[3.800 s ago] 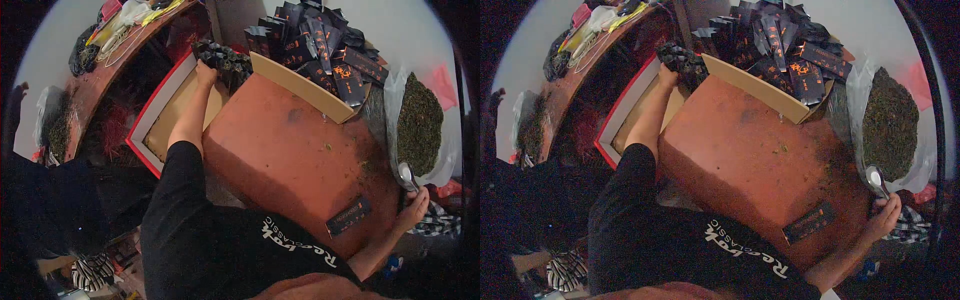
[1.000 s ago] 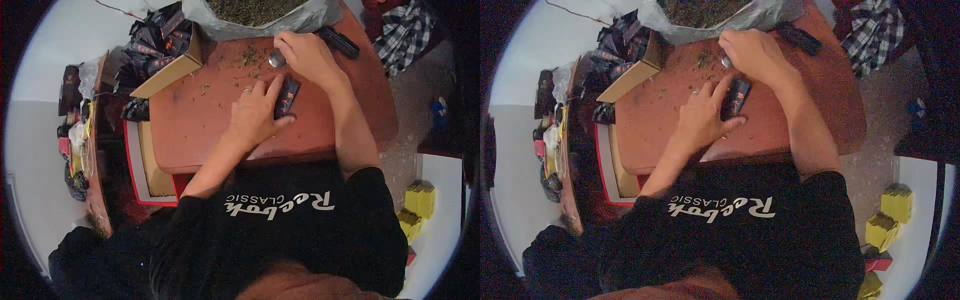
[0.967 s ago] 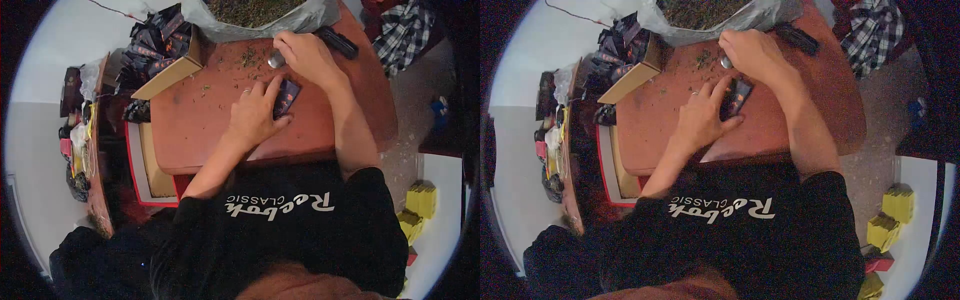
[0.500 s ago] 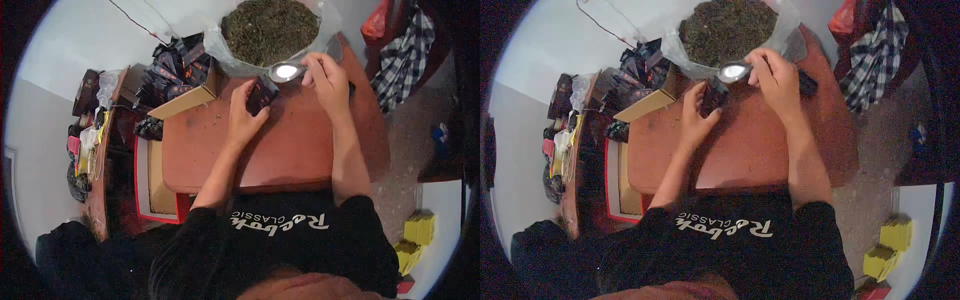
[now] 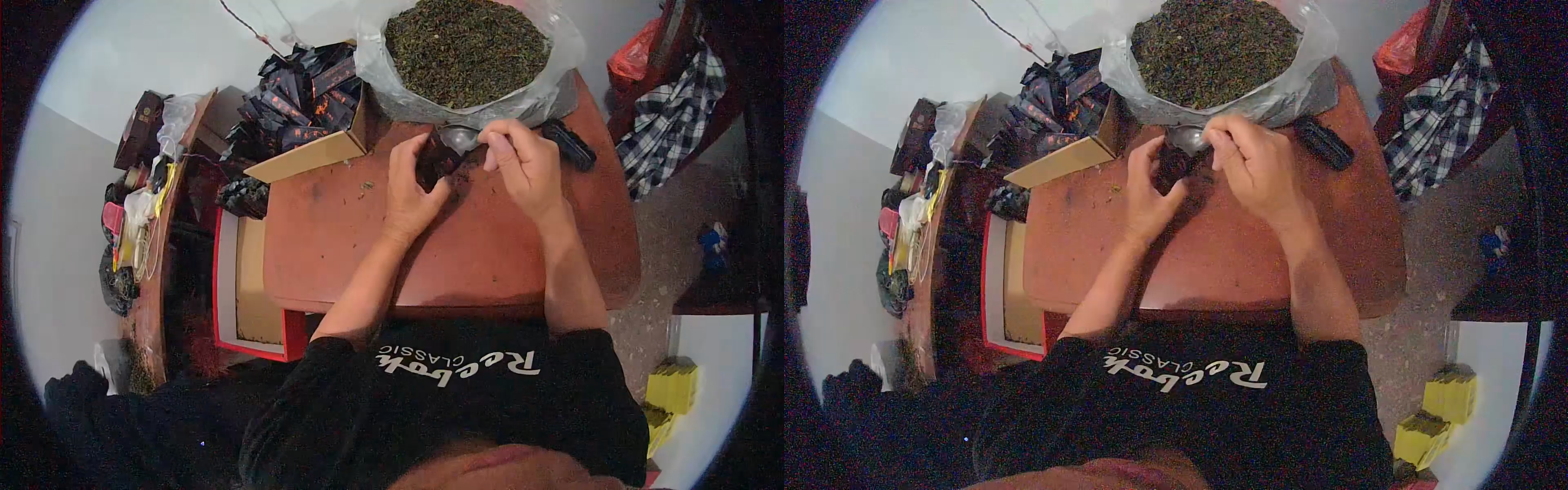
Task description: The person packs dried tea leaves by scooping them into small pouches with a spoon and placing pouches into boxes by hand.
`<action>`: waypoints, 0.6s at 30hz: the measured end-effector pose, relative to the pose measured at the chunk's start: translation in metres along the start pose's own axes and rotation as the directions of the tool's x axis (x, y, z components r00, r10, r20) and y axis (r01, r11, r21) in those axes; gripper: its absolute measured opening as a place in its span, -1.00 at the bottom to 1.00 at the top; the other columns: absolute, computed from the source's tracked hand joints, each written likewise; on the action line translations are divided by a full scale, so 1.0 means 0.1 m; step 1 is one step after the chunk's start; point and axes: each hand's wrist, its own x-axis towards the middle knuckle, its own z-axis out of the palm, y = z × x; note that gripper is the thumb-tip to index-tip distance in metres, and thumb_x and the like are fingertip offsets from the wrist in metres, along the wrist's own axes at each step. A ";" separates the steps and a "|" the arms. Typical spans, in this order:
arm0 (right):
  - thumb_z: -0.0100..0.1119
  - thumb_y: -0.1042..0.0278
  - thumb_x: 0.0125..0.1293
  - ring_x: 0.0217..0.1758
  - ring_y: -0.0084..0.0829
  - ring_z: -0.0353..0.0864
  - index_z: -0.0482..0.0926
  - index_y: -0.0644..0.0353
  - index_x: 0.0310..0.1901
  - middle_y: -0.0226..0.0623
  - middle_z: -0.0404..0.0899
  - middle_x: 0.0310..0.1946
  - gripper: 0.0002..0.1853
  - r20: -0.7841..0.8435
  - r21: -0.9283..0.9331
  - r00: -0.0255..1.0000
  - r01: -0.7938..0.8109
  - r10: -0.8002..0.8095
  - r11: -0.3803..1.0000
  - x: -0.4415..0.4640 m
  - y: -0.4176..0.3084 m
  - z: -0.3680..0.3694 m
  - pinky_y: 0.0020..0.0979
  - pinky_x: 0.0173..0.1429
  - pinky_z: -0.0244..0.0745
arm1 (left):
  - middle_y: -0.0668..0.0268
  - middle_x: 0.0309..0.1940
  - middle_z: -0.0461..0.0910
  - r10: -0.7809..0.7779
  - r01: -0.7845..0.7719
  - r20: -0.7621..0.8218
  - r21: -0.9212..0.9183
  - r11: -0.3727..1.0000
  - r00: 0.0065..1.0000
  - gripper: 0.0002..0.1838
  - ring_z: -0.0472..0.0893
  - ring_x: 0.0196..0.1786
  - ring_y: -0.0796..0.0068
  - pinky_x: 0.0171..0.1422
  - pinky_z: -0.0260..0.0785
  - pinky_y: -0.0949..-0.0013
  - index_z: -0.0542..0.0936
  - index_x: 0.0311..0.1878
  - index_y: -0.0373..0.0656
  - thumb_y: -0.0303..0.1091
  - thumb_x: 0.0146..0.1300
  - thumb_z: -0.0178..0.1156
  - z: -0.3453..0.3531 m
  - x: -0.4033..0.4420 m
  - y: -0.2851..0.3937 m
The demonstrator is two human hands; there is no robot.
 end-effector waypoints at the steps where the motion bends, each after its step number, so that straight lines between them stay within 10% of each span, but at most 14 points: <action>1: 0.02 0.35 0.51 -0.49 -0.56 0.60 0.58 0.29 -0.18 -0.35 0.57 -0.55 -0.80 0.007 0.021 1.000 -0.004 0.004 1.000 -0.01 0.02 0.04 -0.50 -0.36 0.47 | 0.10 0.07 0.43 -0.002 0.001 0.021 0.032 0.999 1.000 -0.31 0.48 0.16 0.11 0.31 0.36 0.21 0.40 0.23 -0.25 -0.51 -0.06 0.35 -0.01 -0.01 0.01; 18: 0.05 0.36 0.47 -0.48 -0.37 0.66 0.56 0.24 -0.16 -0.21 0.62 -0.45 -0.85 0.098 -0.018 0.995 -0.015 0.017 1.000 -0.06 -0.03 0.20 -0.35 -0.36 0.52 | 0.09 0.14 0.49 -0.132 0.126 0.076 0.073 0.989 0.988 -0.28 0.60 0.16 0.20 0.22 0.52 0.24 0.37 0.28 -0.26 -0.48 0.01 0.42 -0.14 -0.04 0.12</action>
